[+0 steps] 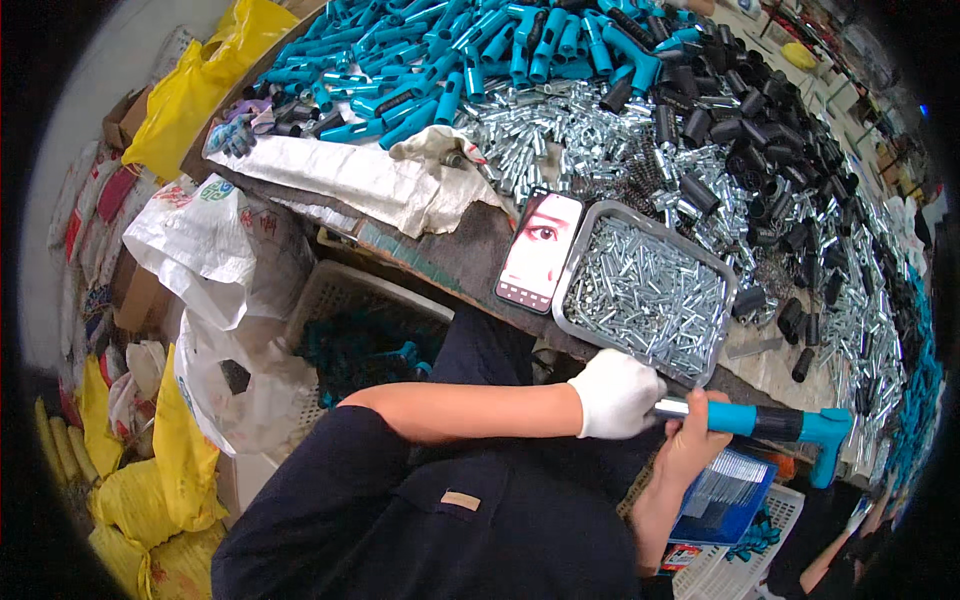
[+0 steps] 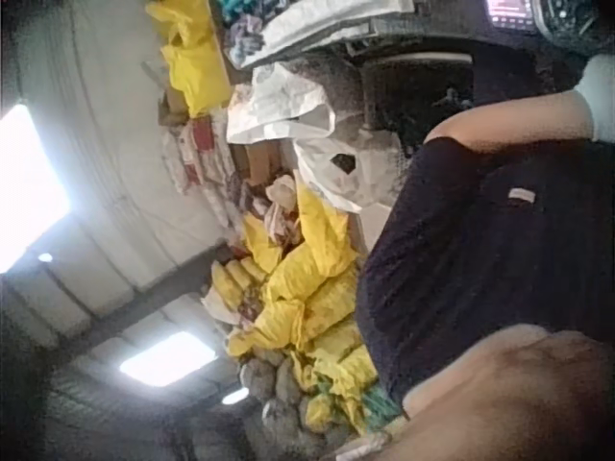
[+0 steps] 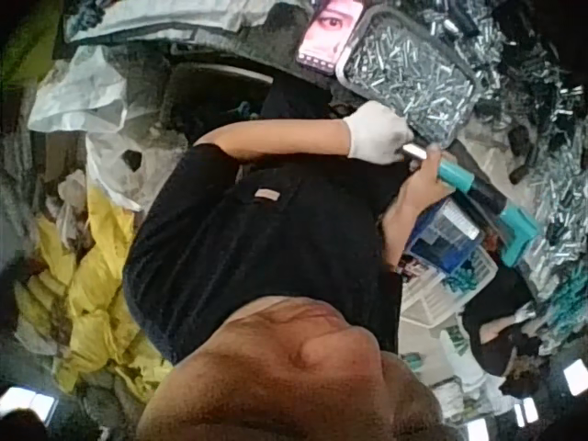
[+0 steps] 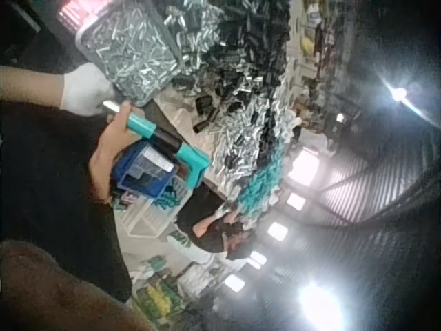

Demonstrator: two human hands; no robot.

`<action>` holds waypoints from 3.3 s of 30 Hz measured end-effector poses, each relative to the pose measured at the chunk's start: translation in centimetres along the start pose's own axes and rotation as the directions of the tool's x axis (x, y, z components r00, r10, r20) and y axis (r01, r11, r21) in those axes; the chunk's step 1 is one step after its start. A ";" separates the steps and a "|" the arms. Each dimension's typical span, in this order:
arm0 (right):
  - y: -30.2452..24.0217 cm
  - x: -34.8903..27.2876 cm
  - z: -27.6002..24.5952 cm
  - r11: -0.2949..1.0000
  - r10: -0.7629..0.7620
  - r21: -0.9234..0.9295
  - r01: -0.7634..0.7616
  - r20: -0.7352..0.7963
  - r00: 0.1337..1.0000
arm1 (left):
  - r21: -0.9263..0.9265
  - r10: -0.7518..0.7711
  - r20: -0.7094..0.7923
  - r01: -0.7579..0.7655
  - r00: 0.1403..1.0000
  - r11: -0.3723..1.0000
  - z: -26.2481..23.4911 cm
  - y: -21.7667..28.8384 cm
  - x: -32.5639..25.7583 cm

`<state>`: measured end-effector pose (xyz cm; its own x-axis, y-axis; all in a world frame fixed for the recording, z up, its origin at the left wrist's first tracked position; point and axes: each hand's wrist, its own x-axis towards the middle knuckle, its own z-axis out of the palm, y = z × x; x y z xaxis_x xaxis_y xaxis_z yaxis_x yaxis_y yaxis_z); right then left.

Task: Assembling plastic handles with metal bolts at a workbench.

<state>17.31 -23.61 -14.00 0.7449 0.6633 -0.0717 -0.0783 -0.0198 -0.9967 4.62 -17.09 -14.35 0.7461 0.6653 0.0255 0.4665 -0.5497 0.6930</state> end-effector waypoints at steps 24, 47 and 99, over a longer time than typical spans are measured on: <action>-2.3 2.4 -2.6 0.941 -0.257 0.329 0.086 0.525 0.811 | -0.757 0.542 0.635 0.581 0.550 0.298 -2.4 1.4 1.0; -0.4 0.8 -1.7 0.978 -0.124 0.195 0.076 0.248 0.961 | -0.384 0.096 0.574 0.164 0.813 0.909 -3.1 1.5 0.4; 14.6 1.5 -0.3 0.353 0.479 -0.854 0.383 0.516 0.710 | 0.062 -0.309 0.115 0.304 0.944 0.951 6.6 -21.5 -4.7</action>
<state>17.49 -23.14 -28.66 0.1493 0.8476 -0.5092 0.8231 -0.3919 -0.4111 -5.84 -11.72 -34.12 0.6150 0.7397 -0.2730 0.6993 -0.3517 0.6223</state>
